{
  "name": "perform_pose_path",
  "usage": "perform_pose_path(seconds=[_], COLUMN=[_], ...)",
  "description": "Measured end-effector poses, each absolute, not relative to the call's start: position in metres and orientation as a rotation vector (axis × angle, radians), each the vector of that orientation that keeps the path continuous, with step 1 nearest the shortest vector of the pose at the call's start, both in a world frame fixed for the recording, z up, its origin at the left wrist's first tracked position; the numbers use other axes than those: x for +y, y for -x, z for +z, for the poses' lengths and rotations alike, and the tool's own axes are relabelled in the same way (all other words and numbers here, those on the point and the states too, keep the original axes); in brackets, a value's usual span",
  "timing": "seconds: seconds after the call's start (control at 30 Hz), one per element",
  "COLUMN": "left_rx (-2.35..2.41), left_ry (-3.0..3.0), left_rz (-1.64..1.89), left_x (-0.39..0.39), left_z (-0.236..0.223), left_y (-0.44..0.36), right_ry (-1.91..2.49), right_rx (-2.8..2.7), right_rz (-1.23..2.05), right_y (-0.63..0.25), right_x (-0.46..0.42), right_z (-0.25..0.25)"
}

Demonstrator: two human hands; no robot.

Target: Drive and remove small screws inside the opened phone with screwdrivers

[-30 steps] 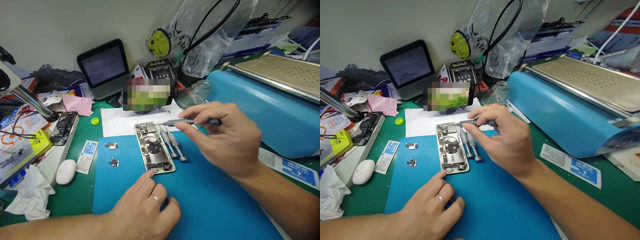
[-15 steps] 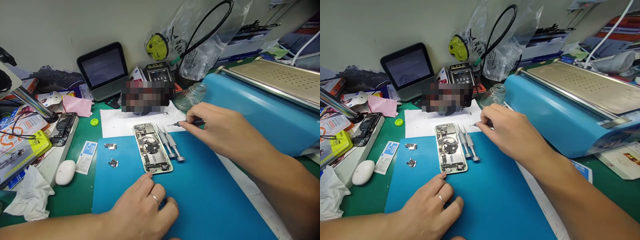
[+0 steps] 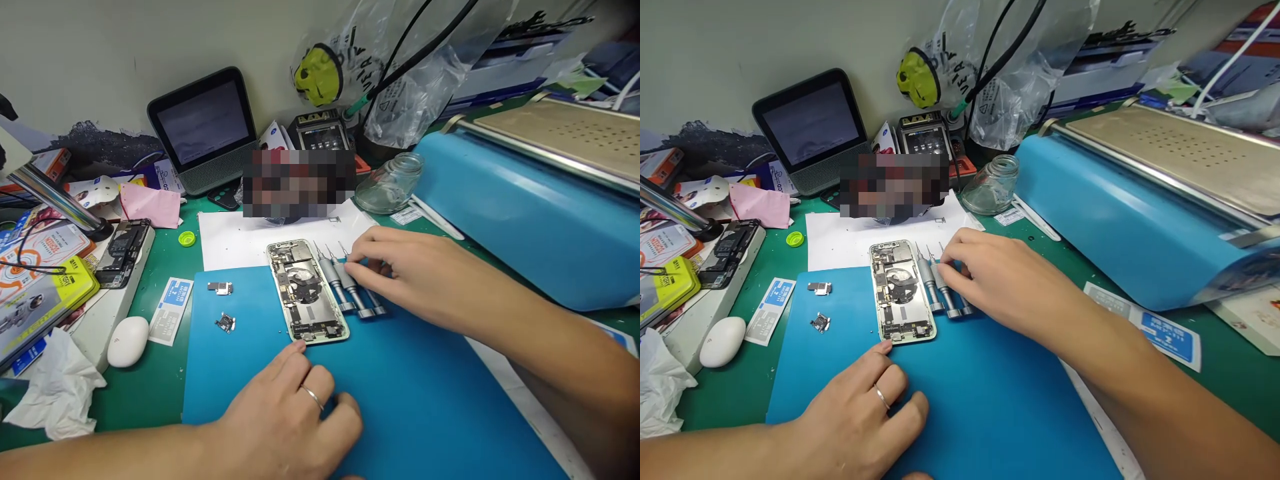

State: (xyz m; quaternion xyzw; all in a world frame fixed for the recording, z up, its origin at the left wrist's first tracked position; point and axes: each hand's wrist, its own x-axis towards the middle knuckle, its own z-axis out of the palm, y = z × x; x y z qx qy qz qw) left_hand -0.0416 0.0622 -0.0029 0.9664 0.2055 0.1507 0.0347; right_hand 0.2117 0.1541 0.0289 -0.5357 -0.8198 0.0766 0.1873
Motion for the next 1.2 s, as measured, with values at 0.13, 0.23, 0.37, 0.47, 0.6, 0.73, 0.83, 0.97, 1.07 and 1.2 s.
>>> perform_pose_path(seconds=[0.13,0.23,0.37,0.47,0.6,0.73,0.83,0.97,1.07,1.2], left_rx=[0.632,0.634,0.62,0.621,0.6,0.609,0.613,0.599,0.608,0.604], left_ry=[-2.968,-2.956,-2.947,-2.949,-2.964,-2.954,-2.951,-2.957,-2.956,-2.957], left_rz=[0.515,0.495,0.41,0.394,0.44,0.459,0.442,0.373,0.401,0.447], left_x=[0.062,0.062,0.062,0.063,0.063,0.063,0.063,0.062,0.062,0.062], left_z=[-0.003,-0.002,0.003,0.006,0.009,0.01,0.009,0.008,0.007,0.007], left_y=[0.042,0.042,0.043,0.043,0.043,0.043,0.043,0.044,0.043,0.043], right_ry=[1.528,1.597,1.697,1.72,1.776,1.831,1.905,1.961,1.953,1.9], right_rx=[-2.284,-2.281,-2.306,-2.339,-2.389,-2.417,-2.401,-2.347,-2.307,-2.182], right_rz=[0.27,0.251,0.169,0.122,0.037,0.077,0.098,0.075,0.111,0.164], right_y=[-0.21,-0.21,-0.207,-0.203,-0.198,-0.194,-0.193,-0.192,-0.192,-0.192], right_x=[0.151,0.15,0.149,0.148,0.146,0.146,0.147,0.146,0.146,0.147], right_z=[0.026,0.022,0.019,0.019,0.021,0.025,0.026,0.026,0.027,0.028])
